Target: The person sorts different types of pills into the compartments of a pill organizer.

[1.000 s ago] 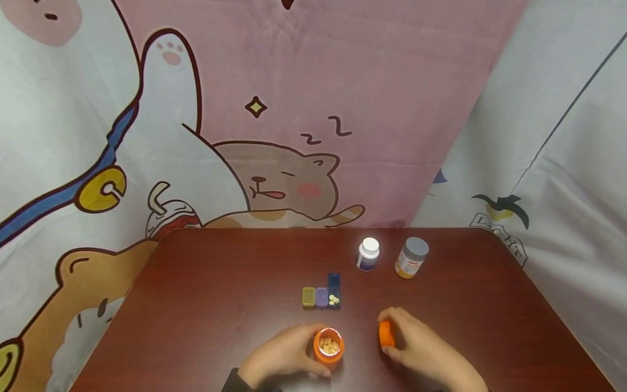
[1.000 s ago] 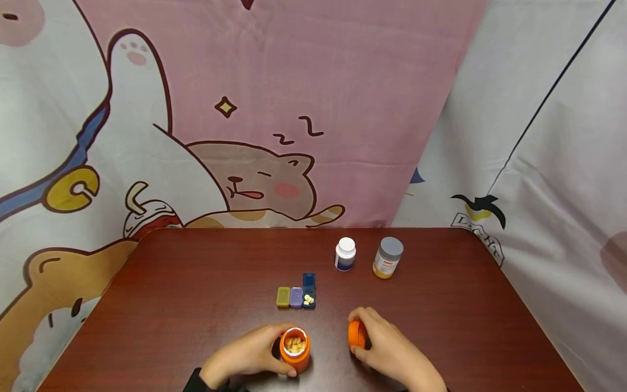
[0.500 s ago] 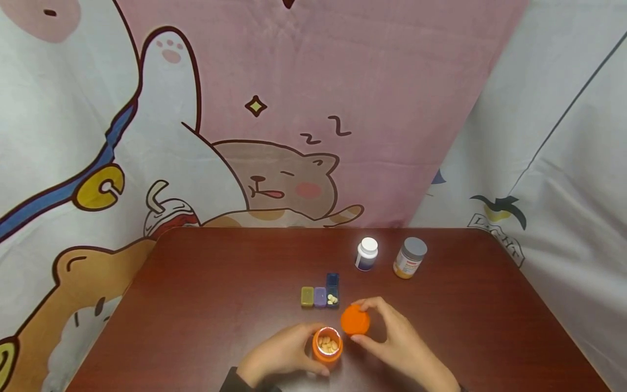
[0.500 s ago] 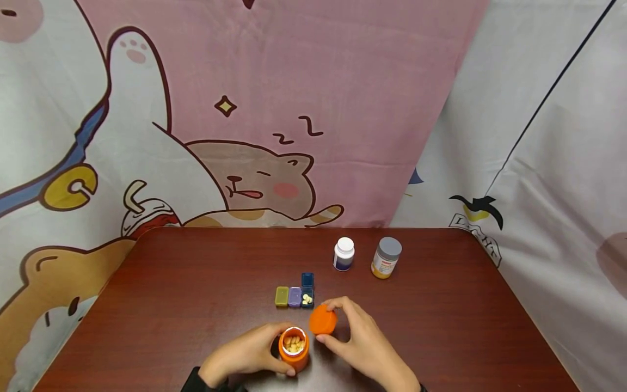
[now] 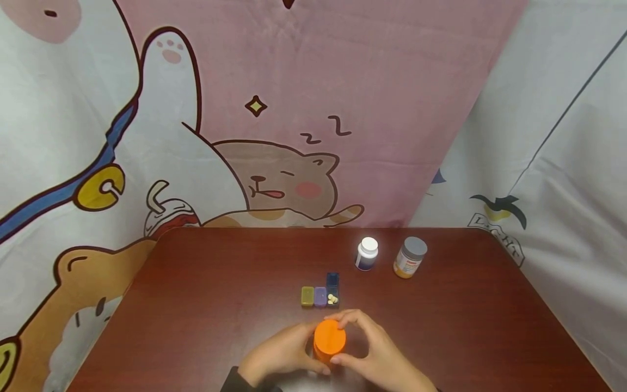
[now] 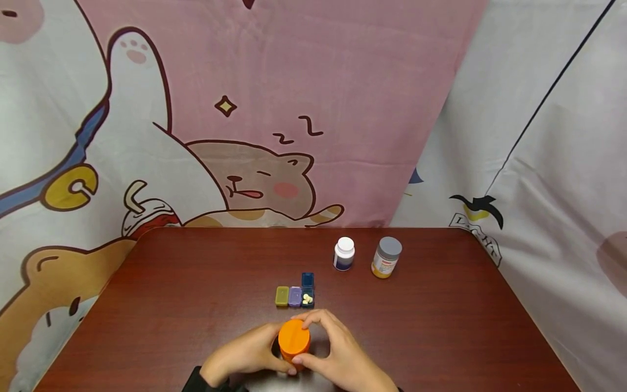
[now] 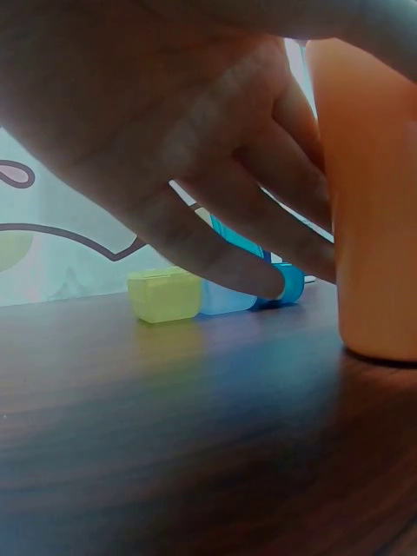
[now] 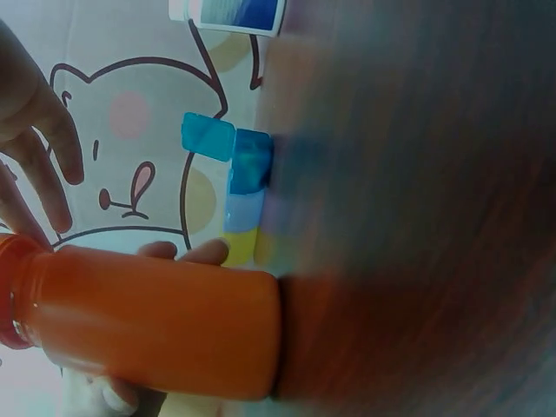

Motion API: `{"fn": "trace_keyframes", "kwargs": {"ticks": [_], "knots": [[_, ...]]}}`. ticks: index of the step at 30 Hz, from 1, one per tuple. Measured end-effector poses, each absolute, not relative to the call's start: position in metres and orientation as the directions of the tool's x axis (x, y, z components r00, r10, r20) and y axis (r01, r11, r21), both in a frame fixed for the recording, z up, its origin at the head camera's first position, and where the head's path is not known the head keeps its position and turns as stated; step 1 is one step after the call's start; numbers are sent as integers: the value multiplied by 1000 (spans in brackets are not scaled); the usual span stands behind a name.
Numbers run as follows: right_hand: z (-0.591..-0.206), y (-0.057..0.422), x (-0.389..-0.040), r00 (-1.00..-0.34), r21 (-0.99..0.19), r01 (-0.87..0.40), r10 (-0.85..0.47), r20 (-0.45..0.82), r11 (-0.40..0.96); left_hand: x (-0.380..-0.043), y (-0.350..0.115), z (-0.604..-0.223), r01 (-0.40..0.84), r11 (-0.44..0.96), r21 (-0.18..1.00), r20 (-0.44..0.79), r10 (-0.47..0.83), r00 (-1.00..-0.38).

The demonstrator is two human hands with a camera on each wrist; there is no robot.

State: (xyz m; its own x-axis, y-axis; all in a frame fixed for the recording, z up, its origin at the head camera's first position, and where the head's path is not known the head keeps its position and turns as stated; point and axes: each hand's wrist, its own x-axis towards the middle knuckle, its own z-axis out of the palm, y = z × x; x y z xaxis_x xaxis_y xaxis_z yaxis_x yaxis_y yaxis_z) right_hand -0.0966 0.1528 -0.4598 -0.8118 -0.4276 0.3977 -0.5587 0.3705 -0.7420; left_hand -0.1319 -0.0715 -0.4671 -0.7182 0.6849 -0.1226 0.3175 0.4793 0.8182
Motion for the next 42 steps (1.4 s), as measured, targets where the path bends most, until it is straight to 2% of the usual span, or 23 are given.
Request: {"fn": "trace_keyframes", "kwargs": {"ticks": [8,16,25,31,37,42], "knots": [[-462,151,-98,-745,-650,-656,-467,476,385,-133,-72,-467,334,451,828,-94,698,-710],[-465,152,-98,-754,-623,-650,-471,458,435,-133,-71,-468,333,479,812,-110,686,-719],[-475,154,-104,-743,-703,-640,-483,463,311,-134,-71,-468,331,481,812,-112,685,-720],[-476,154,-105,-775,-767,-581,-474,418,273,-133,-71,-468,344,479,807,-102,688,-719],[-478,154,-105,-811,-829,-511,-447,378,225,-134,-71,-467,302,475,827,-134,687,-714],[-476,154,-104,-825,-843,-481,-451,342,240,-134,-71,-466,289,489,823,-152,681,-717]]}}
